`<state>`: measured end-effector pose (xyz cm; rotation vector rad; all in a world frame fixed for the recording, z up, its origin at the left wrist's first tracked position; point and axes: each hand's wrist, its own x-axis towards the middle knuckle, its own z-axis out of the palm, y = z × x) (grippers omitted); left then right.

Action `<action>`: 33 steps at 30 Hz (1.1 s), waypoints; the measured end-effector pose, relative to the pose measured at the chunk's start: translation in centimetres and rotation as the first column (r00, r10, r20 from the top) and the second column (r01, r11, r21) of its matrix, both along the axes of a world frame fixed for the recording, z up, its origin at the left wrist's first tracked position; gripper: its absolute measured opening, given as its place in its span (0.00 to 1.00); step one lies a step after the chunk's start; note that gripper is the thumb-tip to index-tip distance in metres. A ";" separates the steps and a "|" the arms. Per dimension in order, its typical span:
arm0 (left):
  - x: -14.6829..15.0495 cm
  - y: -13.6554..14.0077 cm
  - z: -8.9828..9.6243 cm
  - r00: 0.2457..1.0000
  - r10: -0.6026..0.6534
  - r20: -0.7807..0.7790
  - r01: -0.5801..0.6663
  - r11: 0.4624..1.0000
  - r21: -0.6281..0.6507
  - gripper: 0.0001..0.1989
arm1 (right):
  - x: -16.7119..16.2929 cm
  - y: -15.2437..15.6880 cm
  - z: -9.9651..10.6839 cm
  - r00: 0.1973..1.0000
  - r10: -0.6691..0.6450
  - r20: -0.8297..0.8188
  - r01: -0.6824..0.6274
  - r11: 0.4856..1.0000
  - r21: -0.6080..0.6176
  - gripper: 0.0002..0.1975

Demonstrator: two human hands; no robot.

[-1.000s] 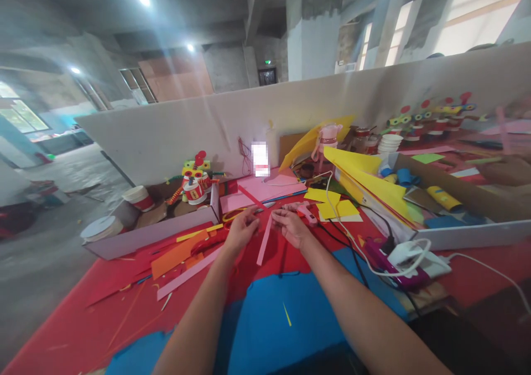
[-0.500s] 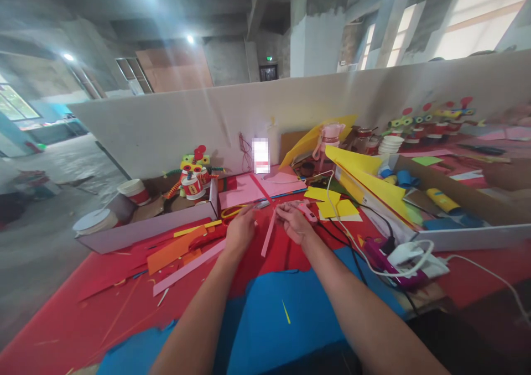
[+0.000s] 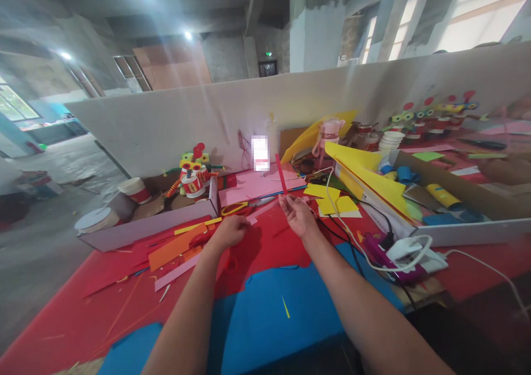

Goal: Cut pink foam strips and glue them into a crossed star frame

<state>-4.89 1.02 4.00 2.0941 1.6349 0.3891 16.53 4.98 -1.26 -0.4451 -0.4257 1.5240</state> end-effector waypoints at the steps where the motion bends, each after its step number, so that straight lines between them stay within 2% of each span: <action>1: 0.1 0.1 -0.1 0.998 0.049 -0.040 -0.044 0.993 0.111 0.10 | -0.1 -0.1 0.1 1.000 0.001 -0.007 -0.001 1.000 0.007 0.08; 3: 0.5 0.3 -0.4 0.994 0.106 -0.005 -0.103 0.969 0.224 0.11 | -0.3 -0.3 0.3 1.000 0.006 -0.023 -0.005 1.000 0.018 0.06; 6: 1.5 0.6 -1.2 0.983 0.059 0.175 -0.098 0.971 0.220 0.16 | -0.5 -0.6 0.7 0.998 -0.018 -0.057 0.019 1.000 0.025 0.05; 9: 2.0 0.7 -1.1 0.970 0.086 0.226 -0.146 0.954 0.263 0.21 | -0.4 -0.8 1.1 0.996 -0.054 -0.072 0.059 0.996 0.064 0.06; 12: 0.9 0.0 0.8 0.973 0.214 0.085 -0.230 0.913 0.337 0.19 | -0.3 -0.9 1.5 0.999 -0.038 -0.030 0.040 0.995 0.088 0.07; 14: -0.4 -1.0 2.3 0.962 0.254 -0.104 -0.217 0.935 0.281 0.12 | -0.4 -1.0 1.7 1.000 -0.005 0.026 0.003 0.996 0.091 0.08; 16: -1.5 -2.3 3.2 0.967 0.121 -0.225 -0.122 0.993 0.009 0.13 | -0.6 -1.2 1.7 0.996 0.028 0.083 -0.036 0.994 0.107 0.10; 18: -1.8 -3.6 3.2 0.979 -0.016 -0.205 -0.040 0.963 -0.267 0.17 | -0.9 -1.4 1.6 0.991 0.040 0.129 -0.056 0.991 0.124 0.14; 19: -1.6 -4.1 2.9 0.979 -0.059 -0.195 -0.004 0.951 -0.310 0.16 | -1.1 -1.4 1.5 0.988 0.041 0.146 -0.060 0.990 0.125 0.17; 21: -0.6 -4.4 2.1 0.967 -0.189 -0.173 0.140 0.955 -0.262 0.11 | -1.3 -1.5 1.4 0.985 0.042 0.167 -0.061 0.992 0.109 0.21; 23: 0.7 -3.7 1.4 0.928 -0.334 -0.166 0.316 0.940 -0.129 0.09 | -1.4 -1.4 1.3 0.983 0.046 0.180 -0.064 0.994 0.094 0.22; 24: 1.4 -3.1 1.1 0.914 -0.367 -0.174 0.360 0.930 -0.076 0.10 | -1.4 -1.4 1.2 0.982 0.046 0.183 -0.064 0.993 0.094 0.21; 25: 1.9 -2.2 0.8 0.921 -0.346 -0.180 0.349 0.937 -0.016 0.10 | -1.4 -1.2 1.2 0.983 0.042 0.181 -0.061 0.993 0.099 0.21; 27: 2.6 -0.3 0.5 0.962 -0.164 -0.217 0.194 0.972 0.129 0.09 | -1.4 -1.0 1.1 0.986 0.025 0.168 -0.044 0.993 0.107 0.20; 28: 2.5 0.6 0.3 0.971 -0.066 -0.228 0.113 0.973 0.201 0.09 | -1.3 -0.9 1.0 0.987 0.017 0.159 -0.034 0.994 0.108 0.19; 31: 1.0 2.5 0.0 0.946 0.226 -0.232 -0.140 0.931 0.338 0.11 | -1.3 -0.8 0.8 0.987 0.021 0.157 -0.036 0.995 0.091 0.18; 33: -0.9 2.8 -0.3 0.906 0.355 -0.231 -0.239 0.878 0.414 0.13 | -1.3 -0.9 0.7 0.982 0.048 0.182 -0.062 0.995 0.076 0.18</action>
